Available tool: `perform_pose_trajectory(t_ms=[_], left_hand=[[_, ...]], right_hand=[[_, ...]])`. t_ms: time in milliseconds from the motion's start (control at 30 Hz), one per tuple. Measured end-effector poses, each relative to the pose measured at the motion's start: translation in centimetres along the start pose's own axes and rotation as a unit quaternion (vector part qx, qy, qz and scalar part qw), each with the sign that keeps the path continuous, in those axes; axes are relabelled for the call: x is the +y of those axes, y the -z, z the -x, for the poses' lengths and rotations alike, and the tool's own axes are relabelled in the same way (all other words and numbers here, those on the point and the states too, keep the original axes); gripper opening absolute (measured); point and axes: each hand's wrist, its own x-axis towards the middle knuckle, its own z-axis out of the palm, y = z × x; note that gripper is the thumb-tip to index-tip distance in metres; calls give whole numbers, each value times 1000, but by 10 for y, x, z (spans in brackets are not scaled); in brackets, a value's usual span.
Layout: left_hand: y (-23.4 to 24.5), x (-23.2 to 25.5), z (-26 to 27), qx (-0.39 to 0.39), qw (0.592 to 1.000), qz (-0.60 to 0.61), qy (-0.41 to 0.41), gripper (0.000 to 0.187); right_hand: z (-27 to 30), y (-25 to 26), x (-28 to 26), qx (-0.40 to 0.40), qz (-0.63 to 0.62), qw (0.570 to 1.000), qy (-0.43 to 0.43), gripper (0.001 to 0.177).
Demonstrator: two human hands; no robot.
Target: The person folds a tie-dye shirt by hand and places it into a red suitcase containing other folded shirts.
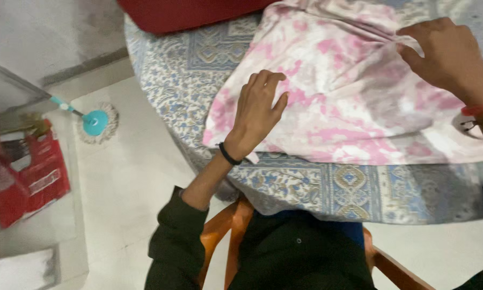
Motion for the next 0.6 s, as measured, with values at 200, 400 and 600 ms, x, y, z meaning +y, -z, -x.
perform_pose_trajectory(t_ms=[200, 400, 600], left_hand=[[-103, 59, -75, -146, 971, 67, -178, 29], [-185, 133, -48, -194, 909, 105, -353, 46], [-167, 141, -49, -468, 798, 251, -285, 20]], right_hand=[[125, 23, 80, -54, 72, 988, -122, 42], [171, 70, 34, -68, 63, 972, -218, 32], [185, 115, 4, -112, -71, 959, -250, 29]])
